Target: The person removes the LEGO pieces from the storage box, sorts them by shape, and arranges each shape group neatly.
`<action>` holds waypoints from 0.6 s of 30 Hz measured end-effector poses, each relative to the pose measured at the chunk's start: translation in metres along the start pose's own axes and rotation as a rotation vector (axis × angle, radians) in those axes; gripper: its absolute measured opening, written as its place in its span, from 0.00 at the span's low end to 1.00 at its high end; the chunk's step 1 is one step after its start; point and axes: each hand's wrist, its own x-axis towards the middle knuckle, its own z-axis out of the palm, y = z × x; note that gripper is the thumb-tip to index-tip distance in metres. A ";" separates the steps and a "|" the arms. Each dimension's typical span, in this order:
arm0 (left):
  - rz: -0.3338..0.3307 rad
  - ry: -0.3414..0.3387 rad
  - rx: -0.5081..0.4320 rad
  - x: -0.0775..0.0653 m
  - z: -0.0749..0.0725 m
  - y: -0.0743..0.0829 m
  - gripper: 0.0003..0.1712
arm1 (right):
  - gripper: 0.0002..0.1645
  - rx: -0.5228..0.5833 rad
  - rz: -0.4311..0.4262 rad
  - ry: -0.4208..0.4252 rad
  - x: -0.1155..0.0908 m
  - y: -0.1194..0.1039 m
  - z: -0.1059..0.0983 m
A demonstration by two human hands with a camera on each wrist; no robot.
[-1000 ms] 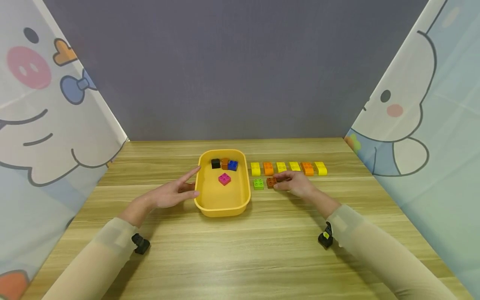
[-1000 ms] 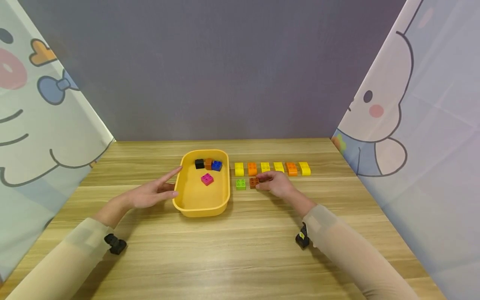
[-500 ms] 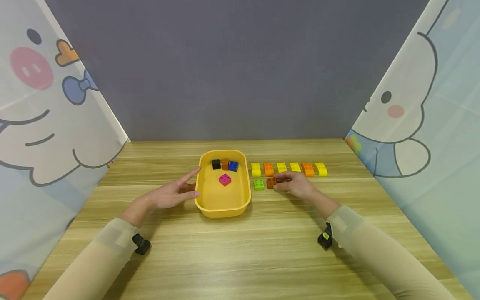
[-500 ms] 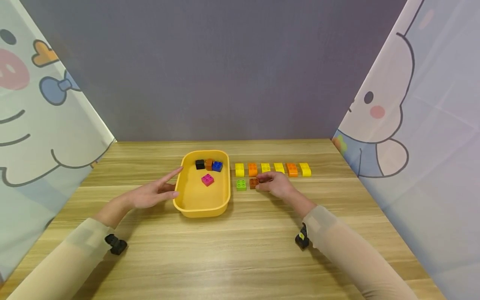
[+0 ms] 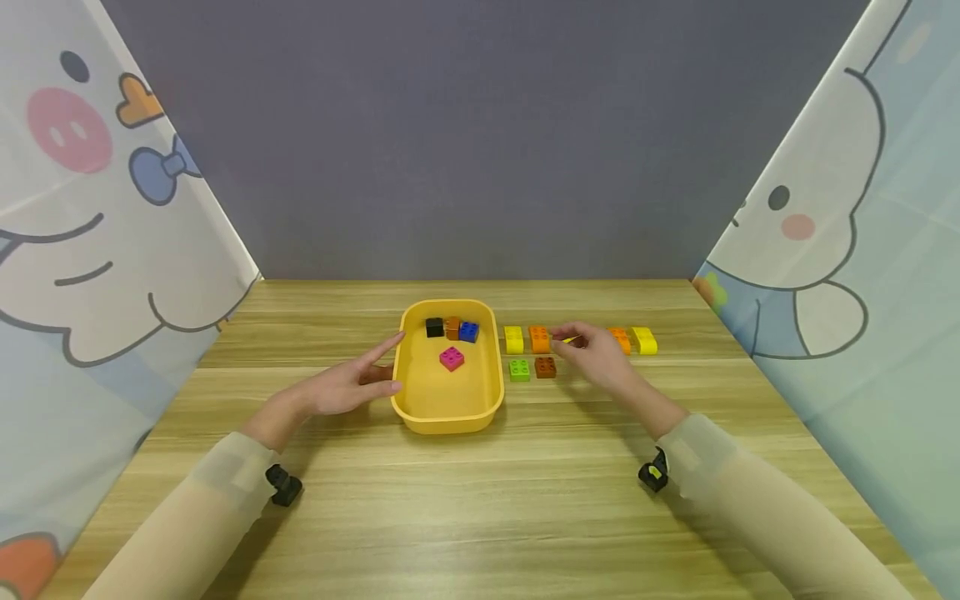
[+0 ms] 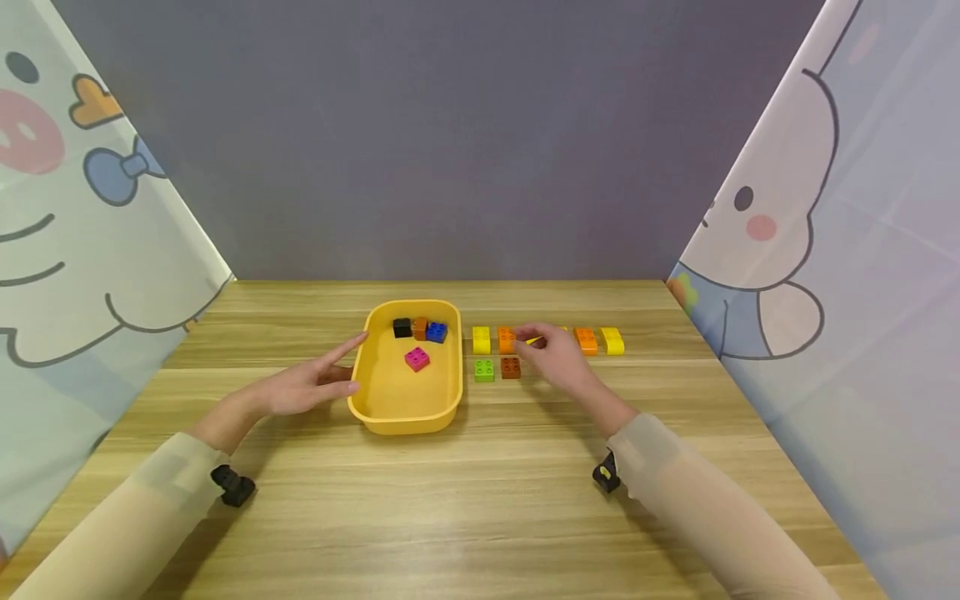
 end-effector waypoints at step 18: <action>-0.007 -0.001 -0.037 -0.002 0.000 0.004 0.54 | 0.17 -0.047 -0.285 -0.156 0.047 -0.068 0.065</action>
